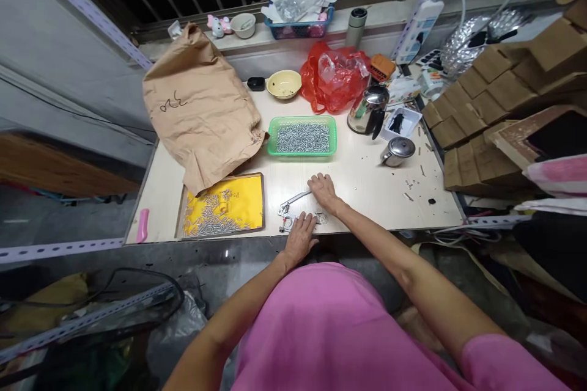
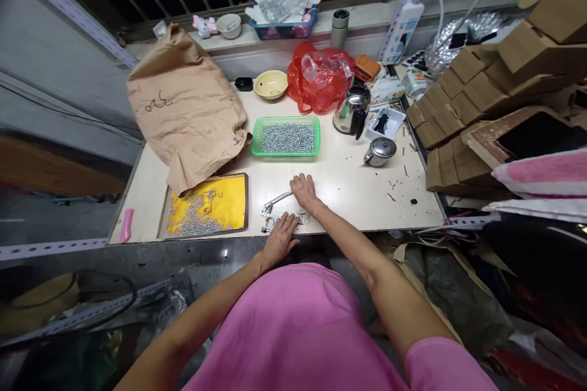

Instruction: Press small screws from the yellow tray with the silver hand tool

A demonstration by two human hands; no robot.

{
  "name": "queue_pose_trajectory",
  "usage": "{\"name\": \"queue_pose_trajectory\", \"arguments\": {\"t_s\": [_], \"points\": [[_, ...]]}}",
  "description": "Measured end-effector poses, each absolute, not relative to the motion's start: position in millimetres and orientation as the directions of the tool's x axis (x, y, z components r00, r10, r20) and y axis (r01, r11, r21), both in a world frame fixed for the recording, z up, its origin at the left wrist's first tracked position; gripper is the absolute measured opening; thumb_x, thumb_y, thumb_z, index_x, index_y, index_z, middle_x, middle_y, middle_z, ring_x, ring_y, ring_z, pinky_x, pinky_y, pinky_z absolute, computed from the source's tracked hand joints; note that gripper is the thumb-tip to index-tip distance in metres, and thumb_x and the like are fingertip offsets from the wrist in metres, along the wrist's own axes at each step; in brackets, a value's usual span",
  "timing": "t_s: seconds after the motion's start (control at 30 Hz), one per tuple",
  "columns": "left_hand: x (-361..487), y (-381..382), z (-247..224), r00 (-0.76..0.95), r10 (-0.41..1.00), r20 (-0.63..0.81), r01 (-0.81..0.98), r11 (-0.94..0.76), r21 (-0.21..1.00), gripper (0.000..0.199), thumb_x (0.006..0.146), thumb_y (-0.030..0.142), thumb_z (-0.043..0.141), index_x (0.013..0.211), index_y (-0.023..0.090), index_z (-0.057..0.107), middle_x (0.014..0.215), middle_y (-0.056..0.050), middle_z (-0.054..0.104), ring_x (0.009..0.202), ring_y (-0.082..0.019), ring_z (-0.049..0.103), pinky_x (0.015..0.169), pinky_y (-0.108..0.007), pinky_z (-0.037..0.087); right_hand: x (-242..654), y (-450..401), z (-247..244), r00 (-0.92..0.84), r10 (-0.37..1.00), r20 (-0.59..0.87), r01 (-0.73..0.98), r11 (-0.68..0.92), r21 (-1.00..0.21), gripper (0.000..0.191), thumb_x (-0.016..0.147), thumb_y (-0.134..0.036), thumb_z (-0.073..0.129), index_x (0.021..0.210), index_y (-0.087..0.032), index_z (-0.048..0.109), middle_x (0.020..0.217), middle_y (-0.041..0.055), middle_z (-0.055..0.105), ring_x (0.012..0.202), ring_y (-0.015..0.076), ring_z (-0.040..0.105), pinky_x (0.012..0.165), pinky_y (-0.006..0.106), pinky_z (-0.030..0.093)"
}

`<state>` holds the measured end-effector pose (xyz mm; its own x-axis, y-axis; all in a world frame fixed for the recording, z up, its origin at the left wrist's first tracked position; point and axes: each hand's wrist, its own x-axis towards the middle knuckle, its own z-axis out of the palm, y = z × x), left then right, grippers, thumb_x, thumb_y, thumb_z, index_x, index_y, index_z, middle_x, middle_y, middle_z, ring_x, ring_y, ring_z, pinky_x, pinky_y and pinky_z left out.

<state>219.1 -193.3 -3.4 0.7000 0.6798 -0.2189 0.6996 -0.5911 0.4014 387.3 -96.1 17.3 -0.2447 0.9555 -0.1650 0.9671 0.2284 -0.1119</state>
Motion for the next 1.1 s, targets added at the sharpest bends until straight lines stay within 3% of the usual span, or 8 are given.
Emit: {"name": "queue_pose_trajectory", "arguments": {"t_s": [0.1, 0.23, 0.4, 0.5, 0.63, 0.83, 0.97, 1.1], "points": [[213, -198, 1, 0.710, 0.681, -0.181, 0.676, -0.586, 0.448, 0.067, 0.078, 0.024, 0.066, 0.139, 0.017, 0.038, 0.145, -0.017, 0.039, 0.140, -0.033, 0.025, 0.109, -0.055, 0.028, 350, -107, 23, -0.472, 0.874, -0.119, 0.876, 0.449, -0.175, 0.020, 0.091, -0.012, 0.049, 0.104, -0.018, 0.062, 0.110, 0.0106, 0.061, 0.104, 0.0246, 0.047, 0.082, 0.036, 0.036], [187, -213, 14, 0.740, 0.661, -0.125, 0.613, -0.586, 0.529, 0.043, 0.084, 0.025, 0.059, 0.126, 0.020, 0.053, 0.130, -0.012, 0.055, 0.126, -0.028, 0.046, 0.106, -0.049, 0.036, 307, -131, 16, -0.766, 0.639, -0.070, 0.636, 0.739, -0.222, 0.014, 0.090, -0.017, 0.052, 0.094, -0.020, 0.065, 0.106, 0.0069, 0.060, 0.107, 0.0233, 0.045, 0.082, 0.034, 0.036], [125, -225, 32, 0.573, 0.811, -0.120, 0.742, -0.451, 0.496, 0.025, 0.093, 0.021, 0.043, 0.104, 0.020, 0.065, 0.100, -0.007, 0.066, 0.097, -0.018, 0.059, 0.087, -0.034, 0.049, 291, -136, 0, -0.828, 0.560, -0.024, 0.552, 0.807, -0.210, 0.017, 0.091, -0.014, 0.048, 0.090, -0.015, 0.065, 0.099, 0.0089, 0.061, 0.105, 0.0221, 0.046, 0.084, 0.034, 0.036], [82, -212, 40, 0.354, 0.931, -0.083, 0.866, -0.293, 0.405, 0.026, 0.094, 0.021, 0.041, 0.102, 0.020, 0.066, 0.096, -0.007, 0.065, 0.096, -0.018, 0.057, 0.086, -0.033, 0.048, 286, -135, -4, -0.834, 0.552, 0.017, 0.523, 0.800, -0.294, 0.022, 0.095, -0.014, 0.042, 0.094, -0.015, 0.063, 0.094, 0.0080, 0.062, 0.096, 0.0206, 0.050, 0.080, 0.033, 0.037], [37, -175, 41, 0.145, 0.987, -0.068, 0.956, -0.122, 0.265, 0.026, 0.094, 0.022, 0.041, 0.100, 0.018, 0.066, 0.095, -0.008, 0.063, 0.095, -0.019, 0.055, 0.086, -0.033, 0.046, 279, -131, 14, -0.690, 0.699, 0.188, 0.560, 0.680, -0.472, 0.028, 0.098, -0.018, 0.034, 0.099, -0.015, 0.062, 0.093, 0.0075, 0.064, 0.090, 0.0181, 0.053, 0.079, 0.030, 0.039], [17, -130, 33, 0.222, 0.949, -0.224, 0.970, -0.193, 0.145, 0.024, 0.091, 0.017, 0.043, 0.097, 0.019, 0.066, 0.097, -0.008, 0.061, 0.099, -0.020, 0.051, 0.084, -0.030, 0.044, 299, -75, 95, -0.258, 0.853, 0.453, 0.715, 0.484, -0.504, 0.026, 0.097, -0.022, 0.038, 0.110, -0.019, 0.061, 0.103, 0.0092, 0.063, 0.101, 0.0210, 0.053, 0.089, 0.036, 0.038], [13, -112, 29, 0.280, 0.915, -0.289, 0.959, -0.254, 0.126, 0.023, 0.089, 0.015, 0.043, 0.083, 0.022, 0.064, 0.090, -0.007, 0.060, 0.099, -0.022, 0.051, 0.085, -0.032, 0.043, 323, -40, 134, 0.064, 0.888, 0.455, 0.889, 0.157, -0.431, 0.032, 0.095, -0.023, 0.042, 0.125, -0.018, 0.054, 0.119, 0.0127, 0.058, 0.110, 0.0256, 0.049, 0.093, 0.040, 0.036], [4, -97, 22, 0.345, 0.899, -0.269, 0.936, -0.308, 0.170, 0.024, 0.087, 0.014, 0.041, 0.074, 0.023, 0.060, 0.087, -0.006, 0.061, 0.097, -0.023, 0.052, 0.089, -0.035, 0.042, 329, -59, 112, 0.082, 0.937, 0.339, 0.921, 0.058, -0.385, 0.035, 0.094, -0.022, 0.044, 0.127, -0.019, 0.053, 0.120, 0.0131, 0.057, 0.108, 0.0255, 0.050, 0.090, 0.037, 0.039]]}}
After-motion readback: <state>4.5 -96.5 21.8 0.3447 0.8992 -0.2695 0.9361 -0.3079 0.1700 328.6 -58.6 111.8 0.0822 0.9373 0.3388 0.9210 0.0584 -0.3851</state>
